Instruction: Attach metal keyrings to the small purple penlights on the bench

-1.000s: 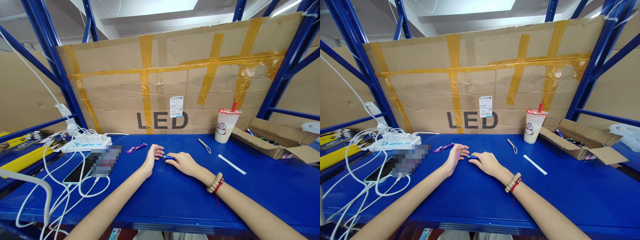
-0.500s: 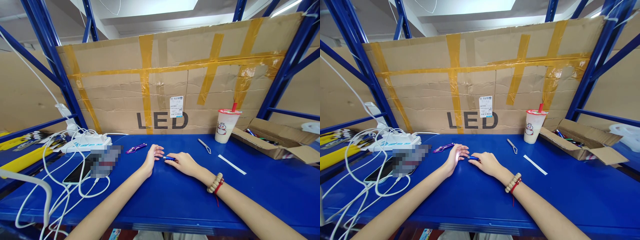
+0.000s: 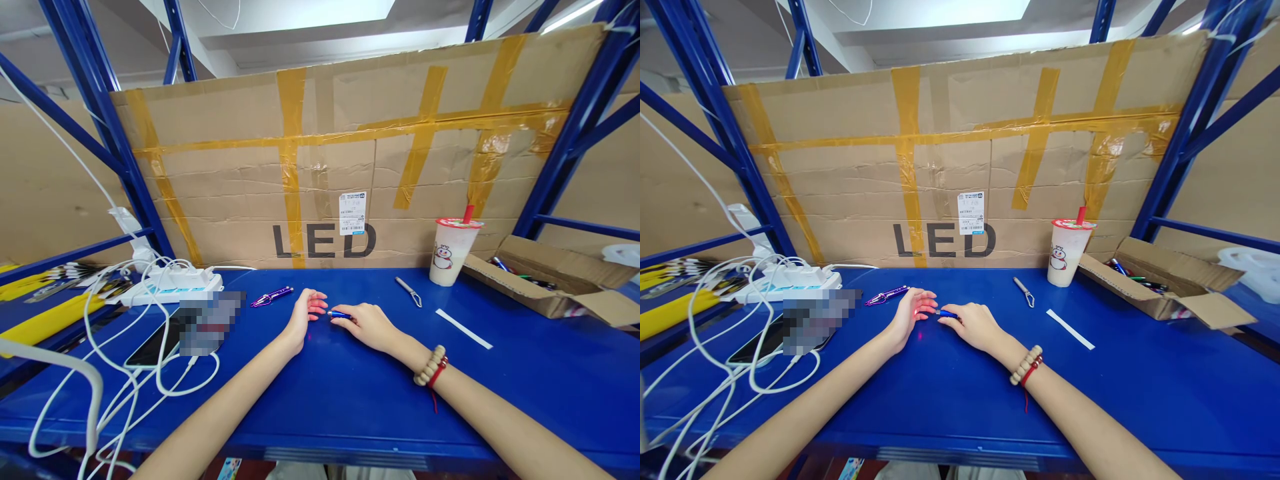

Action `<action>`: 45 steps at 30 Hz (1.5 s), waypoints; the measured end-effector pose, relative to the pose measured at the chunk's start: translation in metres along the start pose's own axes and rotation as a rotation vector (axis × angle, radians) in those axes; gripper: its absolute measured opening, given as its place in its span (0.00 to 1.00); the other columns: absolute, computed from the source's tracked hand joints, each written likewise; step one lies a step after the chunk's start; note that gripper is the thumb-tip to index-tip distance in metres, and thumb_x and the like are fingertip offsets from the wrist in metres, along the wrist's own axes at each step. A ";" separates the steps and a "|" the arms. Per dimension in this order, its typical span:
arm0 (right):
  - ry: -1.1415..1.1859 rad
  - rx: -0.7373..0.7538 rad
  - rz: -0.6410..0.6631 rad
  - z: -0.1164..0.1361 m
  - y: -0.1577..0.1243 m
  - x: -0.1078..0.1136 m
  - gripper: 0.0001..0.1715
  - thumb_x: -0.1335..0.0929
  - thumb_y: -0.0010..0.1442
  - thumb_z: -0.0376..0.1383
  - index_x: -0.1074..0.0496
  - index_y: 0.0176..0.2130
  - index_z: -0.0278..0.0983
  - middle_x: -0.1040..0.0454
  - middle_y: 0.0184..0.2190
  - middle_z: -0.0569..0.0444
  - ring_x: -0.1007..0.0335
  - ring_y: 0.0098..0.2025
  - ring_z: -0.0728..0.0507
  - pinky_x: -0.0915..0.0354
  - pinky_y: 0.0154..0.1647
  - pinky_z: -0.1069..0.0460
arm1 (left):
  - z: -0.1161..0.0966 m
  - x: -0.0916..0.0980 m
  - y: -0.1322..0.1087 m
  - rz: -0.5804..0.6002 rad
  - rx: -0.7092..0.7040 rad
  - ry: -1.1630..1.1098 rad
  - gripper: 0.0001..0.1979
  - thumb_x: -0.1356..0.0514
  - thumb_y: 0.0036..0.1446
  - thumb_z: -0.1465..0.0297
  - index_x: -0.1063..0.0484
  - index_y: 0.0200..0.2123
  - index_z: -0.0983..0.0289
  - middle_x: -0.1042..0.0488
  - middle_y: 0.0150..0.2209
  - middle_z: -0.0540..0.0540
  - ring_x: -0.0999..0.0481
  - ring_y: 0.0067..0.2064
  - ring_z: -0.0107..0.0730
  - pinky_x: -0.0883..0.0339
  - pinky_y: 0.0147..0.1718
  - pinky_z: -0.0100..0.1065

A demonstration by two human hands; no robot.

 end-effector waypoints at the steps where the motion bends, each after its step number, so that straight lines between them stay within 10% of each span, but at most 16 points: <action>1: -0.003 0.002 0.001 0.000 0.000 0.000 0.23 0.46 0.62 0.50 0.31 0.45 0.45 0.24 0.38 0.54 0.28 0.37 0.44 0.40 0.32 0.54 | 0.000 0.000 0.000 0.003 -0.001 0.002 0.16 0.51 0.44 0.61 0.32 0.27 0.66 0.30 0.27 0.54 0.31 0.29 0.30 0.44 0.29 0.29; 45: -0.001 0.033 0.014 -0.001 0.000 -0.002 0.23 0.45 0.61 0.50 0.30 0.44 0.45 0.24 0.37 0.55 0.28 0.37 0.43 0.40 0.33 0.53 | 0.000 0.000 0.000 0.020 -0.002 -0.013 0.16 0.50 0.44 0.60 0.31 0.27 0.66 0.30 0.28 0.54 0.31 0.30 0.31 0.43 0.29 0.29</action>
Point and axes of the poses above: each hand's wrist, its own y-axis towards the middle knuckle, its own x-axis out of the back of the hand, z = x × y, the point moved 5 cm from there along y, towards the middle knuckle
